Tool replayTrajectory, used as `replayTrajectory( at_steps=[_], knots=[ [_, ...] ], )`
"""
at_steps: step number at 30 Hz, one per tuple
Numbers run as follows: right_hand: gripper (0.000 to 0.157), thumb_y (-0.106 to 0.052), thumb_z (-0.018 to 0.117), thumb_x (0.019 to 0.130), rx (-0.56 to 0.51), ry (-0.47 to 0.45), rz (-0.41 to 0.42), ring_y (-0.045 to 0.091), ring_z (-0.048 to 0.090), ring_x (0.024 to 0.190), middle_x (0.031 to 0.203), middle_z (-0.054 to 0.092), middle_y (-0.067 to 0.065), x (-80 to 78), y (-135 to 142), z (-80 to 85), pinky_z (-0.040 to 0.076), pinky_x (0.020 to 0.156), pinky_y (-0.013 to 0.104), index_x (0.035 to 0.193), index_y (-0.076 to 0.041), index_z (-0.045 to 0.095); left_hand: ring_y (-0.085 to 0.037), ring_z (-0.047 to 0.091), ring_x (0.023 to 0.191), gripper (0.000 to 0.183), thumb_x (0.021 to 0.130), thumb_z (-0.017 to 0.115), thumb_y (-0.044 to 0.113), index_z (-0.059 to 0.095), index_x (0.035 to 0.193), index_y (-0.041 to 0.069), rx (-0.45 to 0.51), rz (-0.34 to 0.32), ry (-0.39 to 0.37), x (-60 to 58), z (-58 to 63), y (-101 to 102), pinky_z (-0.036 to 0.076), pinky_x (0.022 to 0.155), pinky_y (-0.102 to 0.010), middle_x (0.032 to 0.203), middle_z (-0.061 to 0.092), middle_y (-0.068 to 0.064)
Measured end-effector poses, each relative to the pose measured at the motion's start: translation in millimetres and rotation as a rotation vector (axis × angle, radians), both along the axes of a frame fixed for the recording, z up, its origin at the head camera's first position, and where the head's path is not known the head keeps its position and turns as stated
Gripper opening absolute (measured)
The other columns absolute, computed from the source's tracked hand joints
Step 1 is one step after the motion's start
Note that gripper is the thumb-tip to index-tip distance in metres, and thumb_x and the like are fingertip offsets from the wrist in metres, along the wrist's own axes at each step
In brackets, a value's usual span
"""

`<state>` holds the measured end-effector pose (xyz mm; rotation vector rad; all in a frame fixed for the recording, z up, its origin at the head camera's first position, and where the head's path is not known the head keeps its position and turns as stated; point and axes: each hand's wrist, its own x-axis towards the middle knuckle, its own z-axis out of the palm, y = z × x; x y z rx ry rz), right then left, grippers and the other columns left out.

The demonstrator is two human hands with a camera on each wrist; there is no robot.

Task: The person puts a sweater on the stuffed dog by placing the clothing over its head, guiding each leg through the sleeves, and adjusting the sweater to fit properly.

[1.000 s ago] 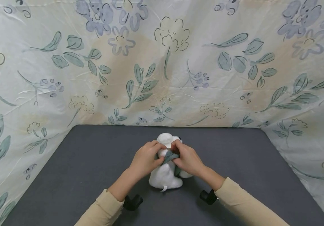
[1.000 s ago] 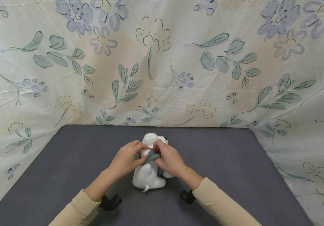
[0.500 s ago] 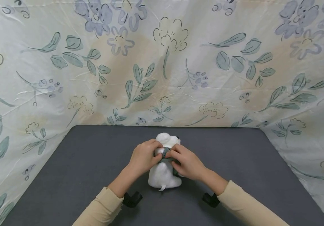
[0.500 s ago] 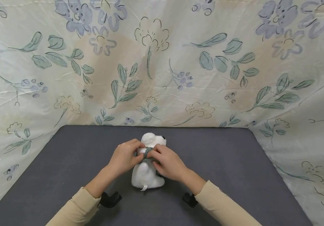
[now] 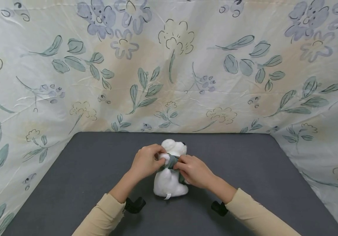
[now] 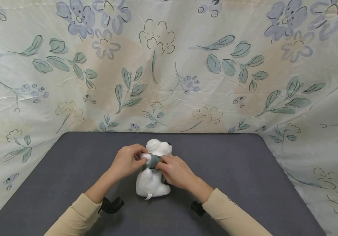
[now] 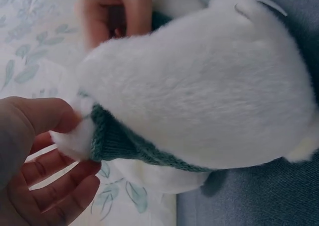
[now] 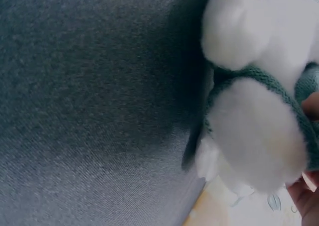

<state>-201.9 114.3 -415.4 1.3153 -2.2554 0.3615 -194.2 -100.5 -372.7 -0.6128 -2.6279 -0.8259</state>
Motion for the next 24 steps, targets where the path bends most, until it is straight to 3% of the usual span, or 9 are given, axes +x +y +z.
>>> replayTrajectory(
  at_steps=[3, 8, 14, 18, 24],
  knots=[
    [0.017, -0.004, 0.064, 0.081, 0.027, -0.022, -0.006, 0.008, 0.04, 0.064, 0.079, 0.051, -0.004, -0.2, 0.1, 0.9, 0.035, 0.057, 0.022, 0.088, -0.019, 0.066, -0.004, 0.049, 0.06, 0.013, 0.076, 0.069, 0.01, 0.067, 0.083, 0.02, 0.028, 0.003, -0.037, -1.8, 1.0, -2.5, 0.04, 0.05, -0.022, 0.074, 0.058, 0.008],
    [0.005, -0.021, 0.065, 0.086, 0.03, -0.107, -0.038, 0.006, 0.045, 0.067, 0.081, 0.053, -0.005, 1.2, -1.2, 7.7, 0.04, 0.059, 0.022, 0.091, -0.019, 0.065, -0.006, 0.049, 0.062, 0.011, 0.076, 0.068, 0.009, 0.067, 0.083, 0.017, 0.047, -0.014, -0.043, -4.2, 0.9, -3.2, 0.041, 0.052, -0.023, 0.074, 0.057, 0.006],
    [0.024, -0.026, 0.069, 0.083, -0.086, -0.158, -0.147, 0.01, 0.051, 0.079, 0.093, 0.056, -0.003, -5.0, -9.8, 16.4, 0.045, 0.067, 0.025, 0.103, -0.015, 0.063, -0.008, 0.05, 0.062, 0.012, 0.074, 0.069, 0.009, 0.067, 0.082, 0.017, 0.052, -0.008, 0.006, -4.6, 0.4, -0.6, 0.04, 0.052, -0.023, 0.073, 0.056, 0.006],
    [0.038, -0.029, 0.074, 0.078, -0.091, -0.177, -0.158, 0.015, 0.048, 0.085, 0.102, 0.055, 0.0, -10.8, -17.8, 14.5, 0.041, 0.069, 0.03, 0.111, -0.014, 0.064, -0.005, 0.046, 0.059, 0.011, 0.075, 0.069, 0.009, 0.067, 0.082, 0.018, 0.034, -0.009, 0.024, -4.2, -0.3, 2.2, 0.038, 0.05, -0.022, 0.071, 0.054, 0.007],
    [0.035, -0.025, 0.074, 0.077, -0.155, -0.261, -0.173, 0.019, 0.049, 0.091, 0.106, 0.055, 0.003, -15.8, -27.9, 6.6, 0.04, 0.072, 0.035, 0.109, -0.013, 0.066, -0.004, 0.043, 0.056, 0.011, 0.075, 0.069, 0.008, 0.067, 0.081, 0.017, 0.034, -0.009, 0.053, -3.3, -1.9, 5.9, 0.036, 0.048, -0.02, 0.069, 0.052, 0.007]
  ],
)
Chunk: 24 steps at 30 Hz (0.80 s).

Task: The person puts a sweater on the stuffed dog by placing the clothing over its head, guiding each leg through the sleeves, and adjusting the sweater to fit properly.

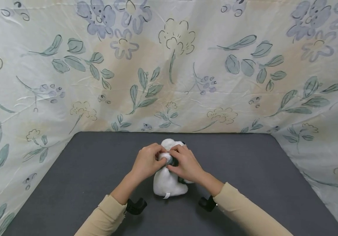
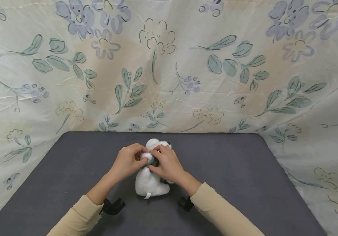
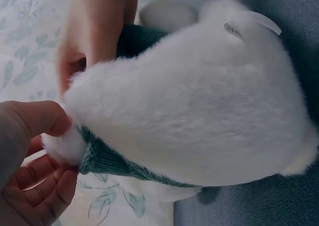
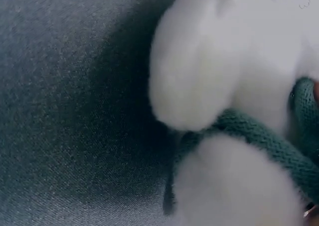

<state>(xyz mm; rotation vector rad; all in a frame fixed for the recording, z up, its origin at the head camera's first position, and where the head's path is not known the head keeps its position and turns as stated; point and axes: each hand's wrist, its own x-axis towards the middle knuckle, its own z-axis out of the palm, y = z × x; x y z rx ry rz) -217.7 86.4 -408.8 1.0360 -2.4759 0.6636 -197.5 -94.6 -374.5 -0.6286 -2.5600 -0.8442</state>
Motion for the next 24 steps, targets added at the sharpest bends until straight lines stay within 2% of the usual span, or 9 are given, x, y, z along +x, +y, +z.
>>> replayTrajectory(
  at_steps=[4, 8, 15, 20, 24],
  knots=[
    [0.031, -0.028, 0.075, 0.077, 0.033, -0.032, -0.041, 0.019, 0.048, 0.09, 0.105, 0.054, 0.002, 0.0, 0.0, -0.5, 0.037, 0.069, 0.032, 0.105, -0.016, 0.068, -0.003, 0.042, 0.055, 0.012, 0.074, 0.069, 0.008, 0.067, 0.081, 0.018, 0.002, 0.0, 0.011, 1.3, -1.5, 0.4, 0.036, 0.048, -0.02, 0.068, 0.051, 0.008],
    [0.032, -0.031, 0.075, 0.076, 0.086, -0.019, -0.072, 0.019, 0.047, 0.088, 0.104, 0.054, 0.002, 0.2, 1.9, -0.9, 0.035, 0.067, 0.031, 0.105, -0.018, 0.068, -0.003, 0.041, 0.055, 0.013, 0.074, 0.069, 0.007, 0.066, 0.08, 0.018, 0.006, 0.0, 0.025, 3.0, -2.0, 0.9, 0.035, 0.048, -0.02, 0.067, 0.049, 0.009],
    [0.038, -0.035, 0.071, 0.079, 0.174, -0.05, -0.127, 0.021, 0.047, 0.091, 0.11, 0.053, 0.003, 1.2, 5.5, -1.1, 0.033, 0.065, 0.03, 0.115, -0.022, 0.065, -0.003, 0.04, 0.055, 0.014, 0.073, 0.067, 0.005, 0.066, 0.079, 0.017, 0.007, 0.0, 0.064, 6.6, 0.5, 0.9, 0.034, 0.048, -0.02, 0.067, 0.049, 0.008],
    [0.041, -0.038, 0.067, 0.082, 0.211, -0.092, -0.135, 0.022, 0.047, 0.093, 0.112, 0.051, 0.002, -1.0, 8.8, -2.2, 0.032, 0.065, 0.03, 0.12, -0.025, 0.061, -0.003, 0.04, 0.055, 0.015, 0.073, 0.066, 0.002, 0.066, 0.079, 0.016, 0.013, 0.004, 0.089, 7.5, 2.0, -1.1, 0.035, 0.048, -0.019, 0.067, 0.05, 0.008],
    [0.043, -0.039, 0.064, 0.084, 0.216, -0.116, -0.123, 0.024, 0.046, 0.096, 0.115, 0.049, 0.003, -2.4, 9.9, -4.3, 0.032, 0.066, 0.031, 0.124, -0.024, 0.059, -0.004, 0.041, 0.055, 0.015, 0.073, 0.066, 0.003, 0.066, 0.08, 0.016, 0.022, 0.01, 0.075, 6.8, 0.9, -3.1, 0.035, 0.048, -0.02, 0.068, 0.05, 0.008]
  ],
)
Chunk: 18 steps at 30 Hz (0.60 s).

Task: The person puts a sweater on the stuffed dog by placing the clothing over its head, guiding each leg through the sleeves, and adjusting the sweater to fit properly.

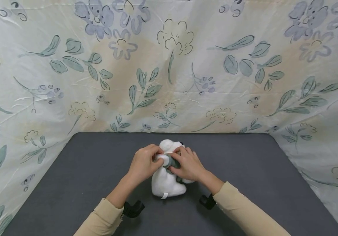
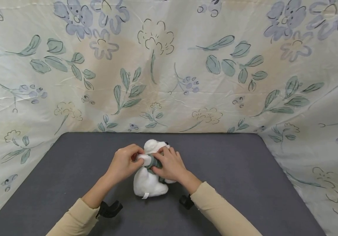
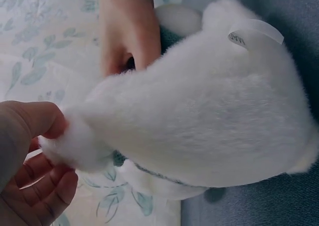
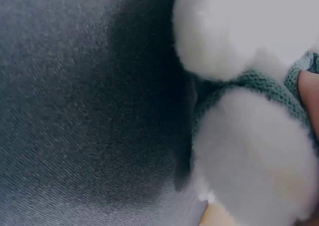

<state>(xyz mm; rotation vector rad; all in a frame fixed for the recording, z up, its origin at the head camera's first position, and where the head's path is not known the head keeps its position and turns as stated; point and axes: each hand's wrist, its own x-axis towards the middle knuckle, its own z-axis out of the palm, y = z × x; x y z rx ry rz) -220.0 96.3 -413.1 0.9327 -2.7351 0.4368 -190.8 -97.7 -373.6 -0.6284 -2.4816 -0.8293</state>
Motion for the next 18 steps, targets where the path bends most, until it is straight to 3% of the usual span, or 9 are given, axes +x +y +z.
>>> replayTrajectory(
  at_steps=[8, 13, 18],
  knots=[
    [0.052, -0.042, 0.061, 0.086, -0.049, -0.06, 0.024, 0.026, 0.046, 0.099, 0.122, 0.049, 0.006, 4.9, 0.9, 0.5, 0.034, 0.068, 0.034, 0.133, -0.024, 0.05, -0.011, 0.049, 0.068, 0.013, 0.077, 0.067, 0.011, 0.065, 0.087, 0.019, -0.007, 0.035, -0.162, 0.8, -1.8, -6.3, 0.04, 0.055, -0.025, 0.08, 0.052, 0.006],
    [0.047, -0.042, 0.051, 0.093, -0.271, -0.274, 0.003, 0.024, 0.05, 0.103, 0.121, 0.051, 0.006, 3.8, 9.8, 7.5, 0.042, 0.079, 0.041, 0.134, -0.02, 0.049, -0.012, 0.048, 0.07, 0.022, 0.082, 0.062, 0.017, 0.064, 0.104, 0.018, -0.007, 0.077, -0.241, 0.8, -2.7, -12.3, 0.04, 0.057, -0.028, 0.095, 0.056, 0.001],
    [0.037, -0.039, 0.041, 0.098, -0.467, -0.432, -0.133, 0.022, 0.055, 0.106, 0.121, 0.054, 0.001, 1.1, 24.3, 4.3, 0.046, 0.083, 0.042, 0.127, -0.02, 0.054, -0.013, 0.047, 0.065, 0.036, 0.086, 0.057, 0.018, 0.058, 0.122, 0.017, 0.001, 0.099, -0.333, -0.3, -7.4, -21.9, 0.038, 0.053, -0.028, 0.109, 0.06, -0.005]
  ],
)
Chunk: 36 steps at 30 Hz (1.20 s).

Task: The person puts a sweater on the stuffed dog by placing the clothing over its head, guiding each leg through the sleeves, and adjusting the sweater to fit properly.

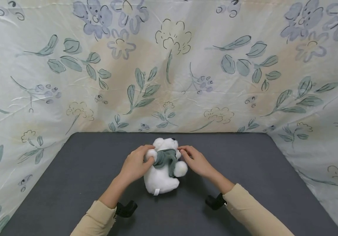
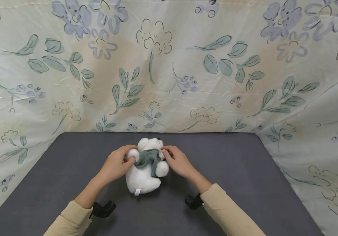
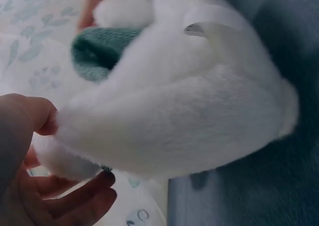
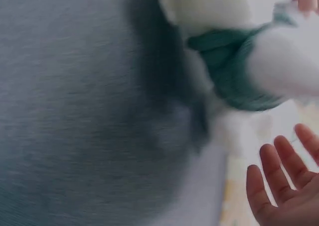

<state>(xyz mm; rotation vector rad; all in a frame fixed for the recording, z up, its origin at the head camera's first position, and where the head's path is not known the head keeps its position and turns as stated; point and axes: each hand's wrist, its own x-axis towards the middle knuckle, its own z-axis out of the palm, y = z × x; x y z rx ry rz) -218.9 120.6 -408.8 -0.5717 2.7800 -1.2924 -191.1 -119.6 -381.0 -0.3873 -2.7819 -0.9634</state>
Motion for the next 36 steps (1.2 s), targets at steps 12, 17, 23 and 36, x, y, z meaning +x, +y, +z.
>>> replayTrajectory(
  at_steps=[12, 17, 23, 36],
  knots=[
    [0.021, -0.014, 0.054, 0.09, 0.109, -0.038, 0.089, 0.009, 0.049, 0.059, 0.073, 0.056, -0.002, 6.8, -11.5, -41.6, 0.04, 0.055, 0.025, 0.107, -0.004, 0.06, -0.014, 0.057, 0.063, 0.032, 0.086, 0.058, 0.017, 0.057, 0.118, 0.017, 0.146, 0.04, -0.112, -4.3, -16.8, -10.6, 0.045, 0.05, -0.027, 0.09, 0.066, -0.01],
    [0.017, -0.018, 0.056, 0.09, 0.079, -0.085, 0.105, 0.009, 0.042, 0.052, 0.06, 0.044, -0.004, 10.5, -16.7, -46.5, 0.036, 0.051, 0.025, 0.087, -0.002, 0.061, -0.015, 0.054, 0.061, 0.026, 0.087, 0.058, 0.013, 0.059, 0.112, 0.016, 0.246, 0.001, -0.101, -2.4, -18.8, -8.7, 0.043, 0.051, -0.028, 0.087, 0.064, -0.01],
    [0.03, -0.018, 0.05, 0.094, -0.125, -0.261, 0.218, 0.014, 0.055, 0.07, 0.089, 0.061, 0.006, 10.4, -7.9, -44.7, 0.047, 0.062, 0.028, 0.117, 0.0, 0.055, -0.017, 0.048, 0.064, 0.029, 0.089, 0.054, 0.004, 0.058, 0.116, 0.012, 0.426, -0.114, -0.14, 2.2, -10.2, -9.5, 0.042, 0.054, -0.029, 0.099, 0.059, -0.014],
    [0.072, -0.038, 0.052, 0.093, -0.498, -0.491, 0.311, 0.023, 0.043, 0.119, 0.138, 0.033, 0.019, 24.9, 3.5, -12.3, 0.04, 0.094, 0.033, 0.143, -0.001, 0.014, -0.01, 0.055, 0.1, 0.036, 0.096, 0.049, 0.014, 0.045, 0.13, 0.004, 0.68, -0.492, -0.316, -3.9, -28.8, -7.9, 0.048, 0.079, -0.028, 0.122, 0.048, -0.018]
  ],
)
